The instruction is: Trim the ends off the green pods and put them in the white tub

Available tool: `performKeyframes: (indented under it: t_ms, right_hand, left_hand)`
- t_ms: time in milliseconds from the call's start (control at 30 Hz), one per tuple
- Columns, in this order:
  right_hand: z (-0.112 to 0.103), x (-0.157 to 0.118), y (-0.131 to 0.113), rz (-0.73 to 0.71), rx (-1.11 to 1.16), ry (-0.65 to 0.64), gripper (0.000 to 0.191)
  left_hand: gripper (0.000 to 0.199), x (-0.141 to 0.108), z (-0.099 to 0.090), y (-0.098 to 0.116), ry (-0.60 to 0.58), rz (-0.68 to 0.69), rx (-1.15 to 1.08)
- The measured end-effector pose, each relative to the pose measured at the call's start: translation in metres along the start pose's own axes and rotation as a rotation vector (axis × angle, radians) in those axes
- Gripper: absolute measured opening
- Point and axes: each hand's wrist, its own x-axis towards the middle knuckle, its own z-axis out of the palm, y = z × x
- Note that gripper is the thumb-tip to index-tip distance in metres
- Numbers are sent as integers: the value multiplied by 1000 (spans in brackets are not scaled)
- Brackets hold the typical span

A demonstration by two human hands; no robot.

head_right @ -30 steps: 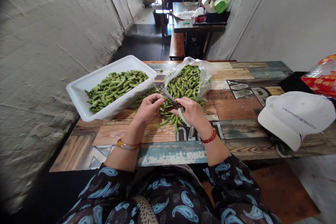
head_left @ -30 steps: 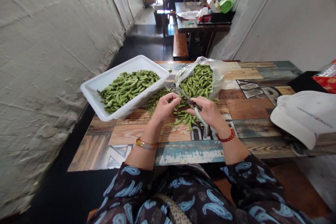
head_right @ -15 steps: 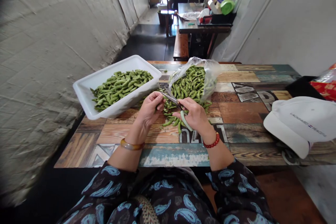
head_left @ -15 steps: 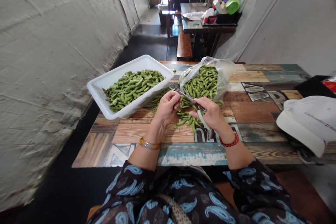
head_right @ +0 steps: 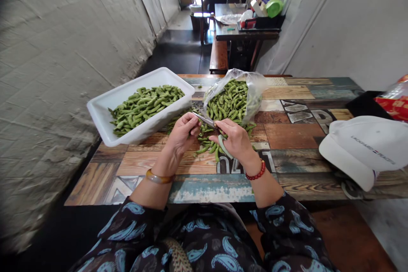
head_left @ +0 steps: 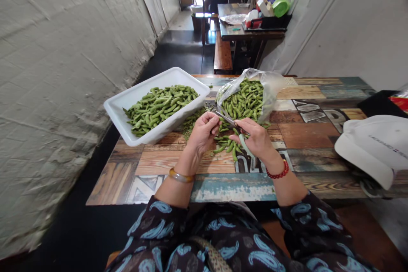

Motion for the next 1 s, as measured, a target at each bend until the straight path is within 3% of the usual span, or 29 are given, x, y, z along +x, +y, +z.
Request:
performKeyframes:
  t_ms: [267, 500, 633, 767, 900, 1000]
  right_hand:
    - [2, -2, -3, 40, -84, -11, 37]
    - [-3, 3, 0, 160, 57, 122, 35]
    - [-3, 3, 1, 163, 51, 56, 36]
    - [1, 0, 4, 159, -45, -3, 39]
    - [3, 0, 7, 177, 1, 34, 41]
    - [3, 0, 8, 193, -1, 46, 43]
  left_hand:
    - [39, -1, 2, 1, 7, -29, -47]
    - [11, 2, -8, 17, 160, -197, -220]
    - [12, 3, -13, 18, 131, -185, -184]
    - [10, 3, -14, 14, 39, -34, 164]
    - [13, 6, -16, 6, -14, 153, 808]
    - [10, 9, -19, -6, -55, 197, 1218]
